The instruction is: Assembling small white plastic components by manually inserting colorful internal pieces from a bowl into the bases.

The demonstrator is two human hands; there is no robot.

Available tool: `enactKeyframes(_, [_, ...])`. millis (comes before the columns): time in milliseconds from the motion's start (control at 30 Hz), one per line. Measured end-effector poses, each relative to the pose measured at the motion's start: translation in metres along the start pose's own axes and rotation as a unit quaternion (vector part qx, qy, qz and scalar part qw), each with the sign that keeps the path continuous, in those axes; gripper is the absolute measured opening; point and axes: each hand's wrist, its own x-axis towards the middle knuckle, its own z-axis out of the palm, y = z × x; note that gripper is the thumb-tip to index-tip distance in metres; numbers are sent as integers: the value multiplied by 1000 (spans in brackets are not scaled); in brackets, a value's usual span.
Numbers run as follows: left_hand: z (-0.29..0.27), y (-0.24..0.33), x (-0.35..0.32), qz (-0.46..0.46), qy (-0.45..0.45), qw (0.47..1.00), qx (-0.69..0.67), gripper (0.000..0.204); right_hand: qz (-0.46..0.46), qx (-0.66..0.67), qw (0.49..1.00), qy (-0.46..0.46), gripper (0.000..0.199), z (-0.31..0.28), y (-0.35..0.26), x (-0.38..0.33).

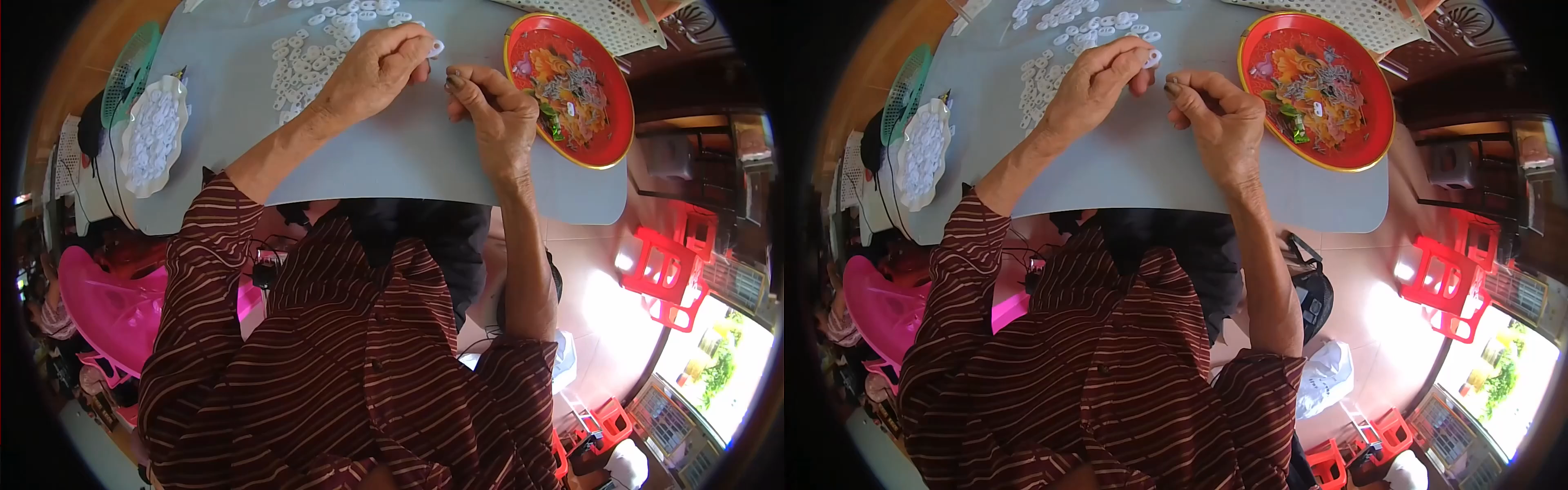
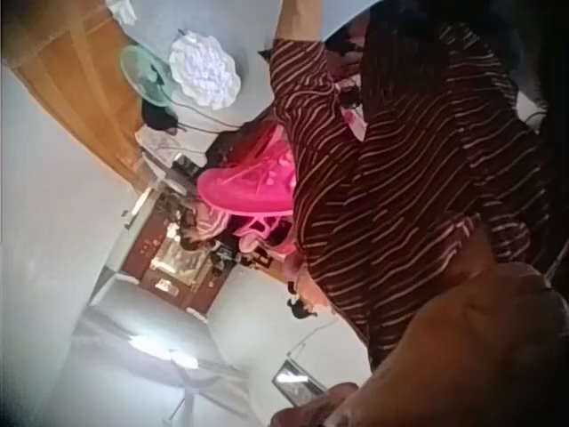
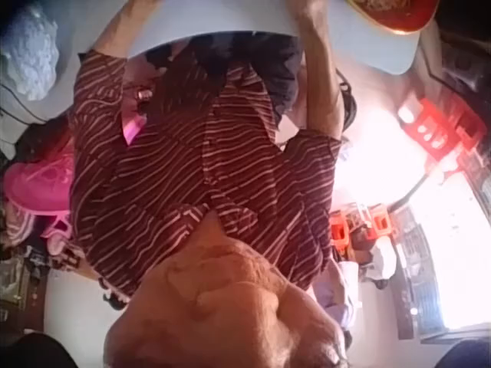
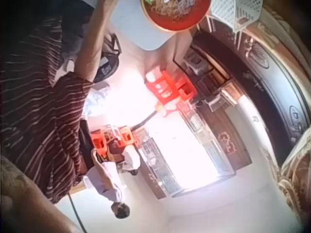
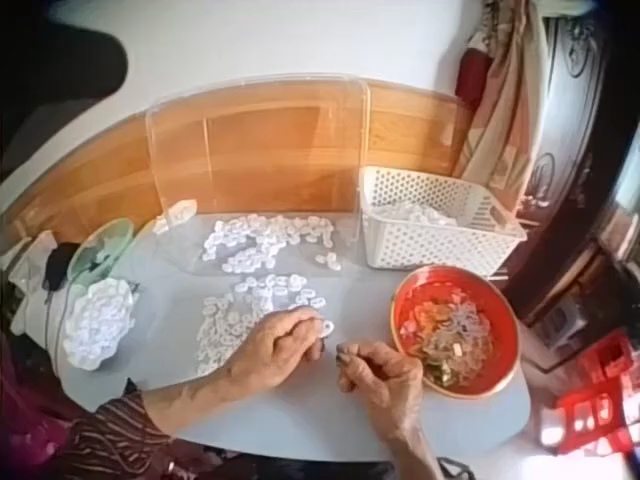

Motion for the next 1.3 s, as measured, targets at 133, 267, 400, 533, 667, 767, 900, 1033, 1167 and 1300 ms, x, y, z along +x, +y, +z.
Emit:
enactKeyframes(133, [9, -5, 1, -28, 6, 992, -125, 27, -33, 18, 999, 2, 14, 0, 3, 3])
enactKeyframes(267, [14, -6, -2, -37, -2, 987, -154, 30, -42, 53, 998, -6, 14, 1, 3, 4])
enactKeyframes(400, [11, -4, -1, -33, -13, 992, -118, 30, -46, 28, 998, -14, 16, 0, 3, 4])
enactKeyframes(533, [11, -2, 0, -10, -5, 997, -74, 31, -49, 19, 999, -14, 18, -1, 4, 5])
enactKeyframes(667, [12, -3, 1, 6, 2, 999, -52, 32, -60, 8, 998, -15, 23, -1, 3, 5])
enactKeyframes(767, [13, -1, 0, 5, -3, 999, -34, 33, -63, 0, 998, -15, 28, 0, 2, 4])
enactKeyframes(900, [11, 0, 2, 30, -3, 999, -13, 32, -63, -13, 998, -13, 29, 1, 1, 3])
enactKeyframes(1033, [11, 0, 2, 42, -1, 999, -20, 31, -71, -34, 997, -6, 27, 1, 1, 3])
enactKeyframes(1167, [14, 2, 1, 50, 19, 998, -23, 28, -75, -28, 997, -5, 26, 1, 0, 3])
enactKeyframes(1300, [20, 0, 1, 87, 19, 996, -7, 27, -75, -23, 997, -1, 24, 0, 4, 4])
